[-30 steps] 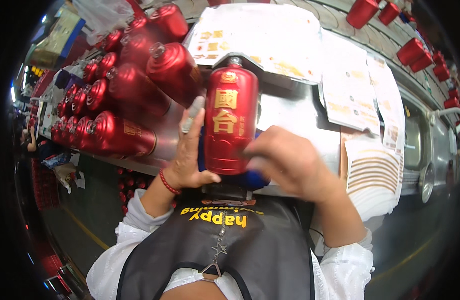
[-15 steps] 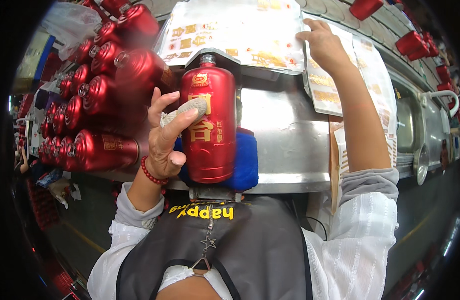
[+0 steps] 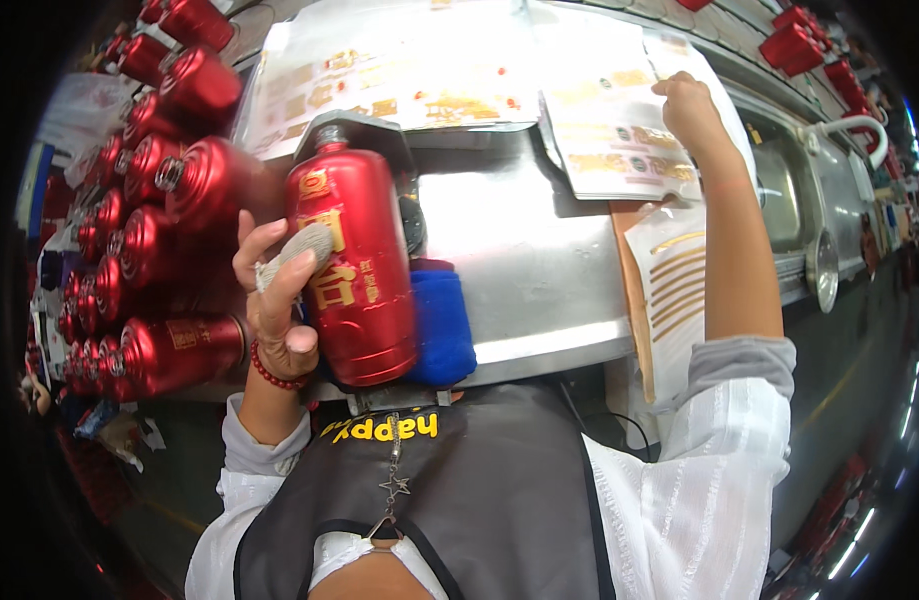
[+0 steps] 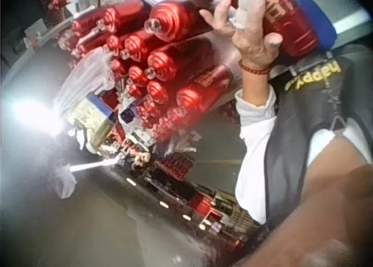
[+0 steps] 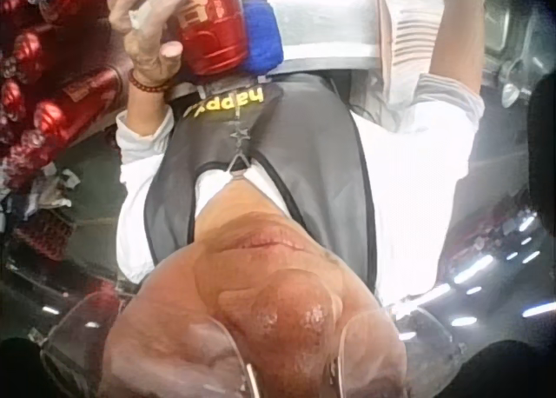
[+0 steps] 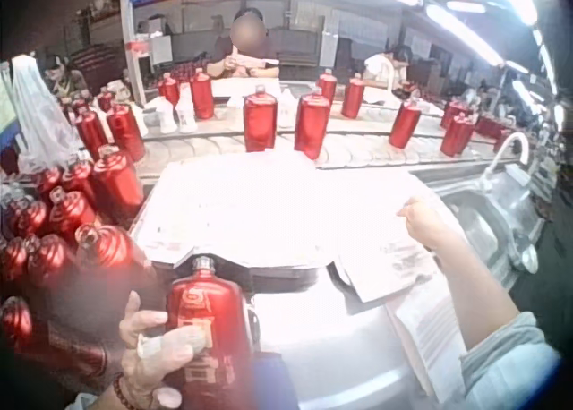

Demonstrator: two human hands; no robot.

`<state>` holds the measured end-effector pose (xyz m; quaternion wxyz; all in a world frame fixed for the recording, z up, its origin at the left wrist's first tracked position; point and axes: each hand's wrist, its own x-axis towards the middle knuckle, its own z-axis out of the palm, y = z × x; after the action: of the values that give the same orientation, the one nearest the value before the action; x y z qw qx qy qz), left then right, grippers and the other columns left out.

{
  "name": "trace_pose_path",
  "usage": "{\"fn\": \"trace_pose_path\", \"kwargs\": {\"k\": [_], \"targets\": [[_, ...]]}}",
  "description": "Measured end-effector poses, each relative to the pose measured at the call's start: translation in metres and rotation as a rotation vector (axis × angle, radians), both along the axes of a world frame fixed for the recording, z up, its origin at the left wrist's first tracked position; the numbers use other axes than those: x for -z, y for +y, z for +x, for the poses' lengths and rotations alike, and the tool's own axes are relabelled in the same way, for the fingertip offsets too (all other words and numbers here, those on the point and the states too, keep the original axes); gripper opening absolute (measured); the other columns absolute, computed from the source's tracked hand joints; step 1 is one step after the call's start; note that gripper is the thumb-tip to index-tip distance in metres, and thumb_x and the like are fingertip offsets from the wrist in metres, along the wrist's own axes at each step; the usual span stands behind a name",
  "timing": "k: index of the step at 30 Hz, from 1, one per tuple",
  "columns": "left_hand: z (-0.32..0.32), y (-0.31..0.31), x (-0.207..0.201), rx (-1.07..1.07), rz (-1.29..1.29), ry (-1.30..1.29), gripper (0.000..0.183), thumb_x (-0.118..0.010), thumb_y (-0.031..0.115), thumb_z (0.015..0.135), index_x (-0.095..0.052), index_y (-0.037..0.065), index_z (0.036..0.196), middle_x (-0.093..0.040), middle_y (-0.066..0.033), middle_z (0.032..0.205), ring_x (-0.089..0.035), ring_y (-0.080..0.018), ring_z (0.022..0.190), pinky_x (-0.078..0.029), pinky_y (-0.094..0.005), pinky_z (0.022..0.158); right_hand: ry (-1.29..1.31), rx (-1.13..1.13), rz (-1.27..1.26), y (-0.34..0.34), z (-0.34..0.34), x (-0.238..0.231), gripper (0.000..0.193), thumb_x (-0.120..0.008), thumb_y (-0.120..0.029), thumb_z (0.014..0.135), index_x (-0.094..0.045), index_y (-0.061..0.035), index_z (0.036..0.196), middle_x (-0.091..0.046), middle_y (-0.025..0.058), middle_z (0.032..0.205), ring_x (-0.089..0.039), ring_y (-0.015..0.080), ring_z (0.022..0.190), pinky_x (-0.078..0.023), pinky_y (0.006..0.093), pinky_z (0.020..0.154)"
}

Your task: The person applies gold stickers to red beverage cans. They peel each sticker from a sheet, place it on the can, smooth it with a green card, and rotate the can to cover all sides. Finished cans are set aside on the table.

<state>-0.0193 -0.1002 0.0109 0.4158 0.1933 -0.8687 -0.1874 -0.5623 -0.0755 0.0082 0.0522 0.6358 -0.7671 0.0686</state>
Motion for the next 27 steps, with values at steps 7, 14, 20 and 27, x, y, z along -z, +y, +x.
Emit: {"fn": "trace_pose_path", "kwargs": {"k": [7,14,20,27], "targets": [[0.001,0.003,0.006,-0.025,-0.039,-0.003,0.063,-0.033,0.066,0.102,-0.063,0.015,0.123,-0.063,-0.0134,0.123,-0.047,-0.0319,0.129,-0.016,-0.0637,0.120,0.014,0.133,0.113,-0.018,-0.028,0.034,0.054,-0.043,0.004,0.088,-0.072,-0.0202,0.127,-0.062,0.0118,0.125,-0.054,0.0336,0.120,-0.047,0.0433,0.103],[0.002,0.005,0.009,-0.044,-0.018,0.022,0.059,-0.032,0.067,0.101,-0.061,0.020,0.124,-0.059,-0.0172,0.128,-0.046,-0.0318,0.130,-0.018,-0.0649,0.119,0.057,0.018,0.115,-0.078,-0.045,0.043,0.035,-0.051,-0.014,0.098,-0.071,-0.0213,0.126,-0.058,0.0065,0.132,-0.051,0.0309,0.127,-0.047,0.0454,0.103],[0.003,0.006,0.013,-0.027,-0.014,0.024,0.056,-0.032,0.067,0.101,-0.058,0.023,0.125,-0.054,-0.0186,0.132,-0.044,-0.0306,0.131,-0.015,-0.0638,0.120,0.136,0.317,0.057,-0.122,-0.063,0.031,0.051,-0.074,-0.043,0.085,-0.066,-0.0095,0.122,-0.058,0.0168,0.129,-0.054,0.0391,0.122,-0.047,0.0461,0.102],[0.001,0.007,0.012,-0.016,0.009,0.047,0.054,-0.034,0.066,0.101,-0.060,0.023,0.121,-0.053,-0.0181,0.132,-0.044,-0.0312,0.131,-0.017,-0.0628,0.120,0.067,0.356,0.232,-0.149,-0.086,0.022,0.055,-0.079,-0.056,0.074,-0.071,-0.0124,0.107,-0.060,0.0200,0.124,-0.056,0.0360,0.120,-0.048,0.0450,0.100]]}}
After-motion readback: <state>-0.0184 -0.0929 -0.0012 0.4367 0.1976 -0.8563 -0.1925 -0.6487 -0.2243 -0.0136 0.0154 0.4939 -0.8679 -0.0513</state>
